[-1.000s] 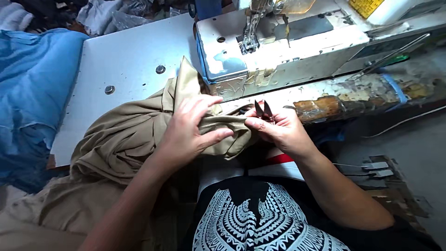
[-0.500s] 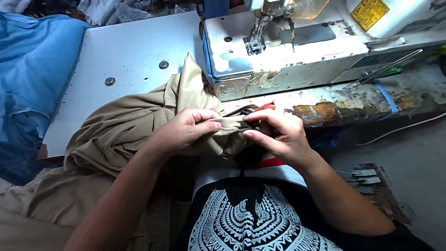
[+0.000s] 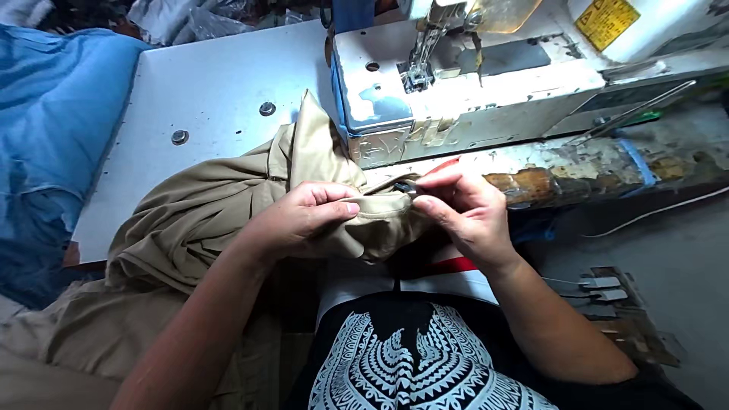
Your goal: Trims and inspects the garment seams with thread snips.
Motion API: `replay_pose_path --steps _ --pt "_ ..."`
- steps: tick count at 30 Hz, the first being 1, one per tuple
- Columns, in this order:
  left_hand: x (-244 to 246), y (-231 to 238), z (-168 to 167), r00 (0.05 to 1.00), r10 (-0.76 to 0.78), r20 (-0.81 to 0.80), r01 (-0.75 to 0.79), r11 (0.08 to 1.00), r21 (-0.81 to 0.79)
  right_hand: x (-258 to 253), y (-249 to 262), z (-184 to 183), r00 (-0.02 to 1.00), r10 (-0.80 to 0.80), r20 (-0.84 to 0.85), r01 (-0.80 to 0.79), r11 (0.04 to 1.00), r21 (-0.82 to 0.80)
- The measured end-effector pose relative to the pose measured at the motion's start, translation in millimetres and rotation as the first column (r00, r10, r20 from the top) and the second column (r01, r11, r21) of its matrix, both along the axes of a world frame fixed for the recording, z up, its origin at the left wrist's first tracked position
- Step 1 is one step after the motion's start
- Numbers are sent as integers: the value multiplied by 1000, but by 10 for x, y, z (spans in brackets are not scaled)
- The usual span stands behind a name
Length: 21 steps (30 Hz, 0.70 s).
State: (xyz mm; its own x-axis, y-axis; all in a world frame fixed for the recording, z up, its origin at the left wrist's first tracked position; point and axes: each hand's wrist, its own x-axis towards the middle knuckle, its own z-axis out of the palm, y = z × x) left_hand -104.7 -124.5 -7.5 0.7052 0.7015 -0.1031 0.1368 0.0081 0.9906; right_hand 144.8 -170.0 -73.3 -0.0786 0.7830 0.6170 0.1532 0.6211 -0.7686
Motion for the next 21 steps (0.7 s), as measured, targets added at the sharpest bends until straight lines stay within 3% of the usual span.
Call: replay_pose_path --steps 4,7,12,21 --pt "-87 37 81 996 4 -88 9 988 154 159 91 -15 981 190 47 -160 917 -364" --pt "-298 135 202 956 139 -260 -34 929 369 269 105 -25 993 114 -33 -115 863 -493" --pt "-579 337 163 915 306 -261 -181 893 412 407 112 -21 983 -3 -183 -101 826 -555" --pt "-505 328 109 926 300 -229 -195 900 390 399 144 -98 986 -24 -164 -74 825 -560"
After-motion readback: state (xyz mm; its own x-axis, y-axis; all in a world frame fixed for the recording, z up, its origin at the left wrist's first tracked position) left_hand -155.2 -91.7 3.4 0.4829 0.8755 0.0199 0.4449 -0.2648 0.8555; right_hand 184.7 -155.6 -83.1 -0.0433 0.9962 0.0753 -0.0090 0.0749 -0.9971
